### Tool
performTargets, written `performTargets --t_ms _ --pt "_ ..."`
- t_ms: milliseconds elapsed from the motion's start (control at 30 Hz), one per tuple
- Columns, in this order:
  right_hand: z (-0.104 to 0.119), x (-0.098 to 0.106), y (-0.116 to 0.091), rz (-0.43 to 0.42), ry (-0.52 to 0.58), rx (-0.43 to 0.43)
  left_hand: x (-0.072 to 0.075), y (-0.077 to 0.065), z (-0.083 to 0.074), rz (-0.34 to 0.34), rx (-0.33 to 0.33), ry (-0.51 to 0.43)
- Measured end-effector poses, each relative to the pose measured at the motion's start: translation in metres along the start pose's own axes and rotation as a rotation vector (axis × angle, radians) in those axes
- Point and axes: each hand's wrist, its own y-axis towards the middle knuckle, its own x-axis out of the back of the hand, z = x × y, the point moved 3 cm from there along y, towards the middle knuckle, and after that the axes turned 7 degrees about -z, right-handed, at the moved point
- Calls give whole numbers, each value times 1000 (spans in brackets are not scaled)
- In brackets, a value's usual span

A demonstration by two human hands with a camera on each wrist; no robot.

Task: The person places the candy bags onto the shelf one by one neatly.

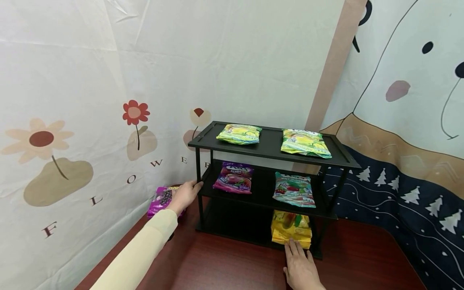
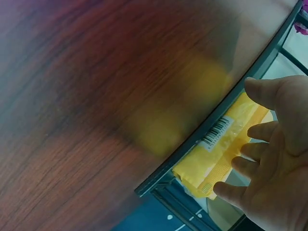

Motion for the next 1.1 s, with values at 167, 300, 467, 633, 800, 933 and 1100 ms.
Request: performTargets --t_ms 167,300,467,633,800,933,1100 --pt "-4 -2 3 43 13 -15 0 0 -2 5 2 8" --pt "-6 -2 4 46 32 -10 0 0 -3 5 2 8" --pt "-6 -1 3 38 53 -6 0 0 -3 7 8 9" --pt "-3 4 -1 -64 20 16 0 0 -3 5 7 3" --pt "2 12 -5 -189 -37 26 1 -1 -4 3 -7 7" --pt "6 20 -7 -239 -50 16 1 -1 -3 -2 -15 7" --pt "11 35 -10 -355 -52 19 2 -2 -2 -3 -7 0"
